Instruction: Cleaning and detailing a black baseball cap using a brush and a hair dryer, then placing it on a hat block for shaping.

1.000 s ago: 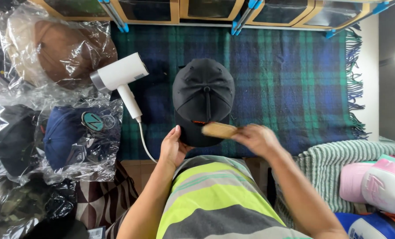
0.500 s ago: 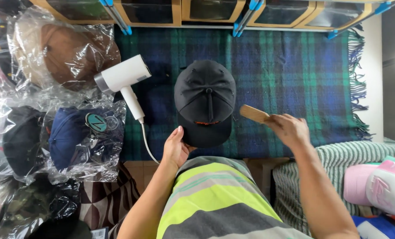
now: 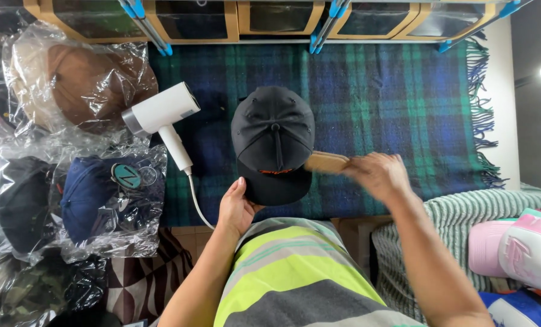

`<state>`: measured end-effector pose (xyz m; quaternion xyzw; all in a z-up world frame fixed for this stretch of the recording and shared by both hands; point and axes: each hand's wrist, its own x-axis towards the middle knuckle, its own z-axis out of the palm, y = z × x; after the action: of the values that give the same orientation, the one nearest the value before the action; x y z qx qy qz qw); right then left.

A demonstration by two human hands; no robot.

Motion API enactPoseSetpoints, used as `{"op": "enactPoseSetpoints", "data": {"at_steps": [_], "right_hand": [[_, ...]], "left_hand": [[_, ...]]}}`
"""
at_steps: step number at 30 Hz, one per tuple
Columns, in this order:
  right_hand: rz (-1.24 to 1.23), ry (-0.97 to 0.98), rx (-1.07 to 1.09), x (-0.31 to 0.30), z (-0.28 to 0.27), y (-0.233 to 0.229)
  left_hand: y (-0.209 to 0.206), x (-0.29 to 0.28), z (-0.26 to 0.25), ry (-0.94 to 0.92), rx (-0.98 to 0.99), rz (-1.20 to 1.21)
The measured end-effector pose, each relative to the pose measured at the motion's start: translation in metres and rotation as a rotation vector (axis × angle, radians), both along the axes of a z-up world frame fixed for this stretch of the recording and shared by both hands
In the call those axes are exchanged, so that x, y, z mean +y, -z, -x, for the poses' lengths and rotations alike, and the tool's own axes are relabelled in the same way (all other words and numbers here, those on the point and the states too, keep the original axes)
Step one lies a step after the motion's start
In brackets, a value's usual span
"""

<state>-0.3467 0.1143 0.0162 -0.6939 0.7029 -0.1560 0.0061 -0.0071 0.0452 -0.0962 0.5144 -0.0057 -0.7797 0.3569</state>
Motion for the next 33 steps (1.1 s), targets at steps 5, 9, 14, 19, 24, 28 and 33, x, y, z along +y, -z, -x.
{"op": "enactPoseSetpoints", "data": {"at_steps": [5, 9, 14, 19, 24, 28, 33], "right_hand": [[-0.178, -0.060, -0.155, -0.005, -0.039, 0.013], [-0.287, 0.131, -0.138, 0.024, 0.015, -0.006], [-0.215, -0.065, -0.228, 0.039, -0.058, 0.027], [-0.075, -0.157, -0.019, 0.005, -0.142, 0.026], [0.030, -0.269, 0.131, -0.019, -0.166, 0.046], [-0.583, -0.235, -0.212, -0.029, -0.165, -0.013], [-0.518, -0.240, -0.201, -0.030, -0.180, -0.006]], "left_hand": [[0.026, -0.004, 0.001, 0.013, 0.034, 0.031], [0.031, 0.000, -0.002, 0.007, 0.059, 0.026], [0.001, 0.001, -0.006, -0.006, 0.191, 0.020], [-0.020, 0.005, -0.008, -0.066, 0.411, 0.019], [-0.064, 0.000, -0.010, -0.109, 0.485, 0.001], [-0.032, 0.006, -0.012, -0.092, 0.456, -0.047], [0.056, 0.019, -0.020, -0.166, 0.496, -0.116]]}}
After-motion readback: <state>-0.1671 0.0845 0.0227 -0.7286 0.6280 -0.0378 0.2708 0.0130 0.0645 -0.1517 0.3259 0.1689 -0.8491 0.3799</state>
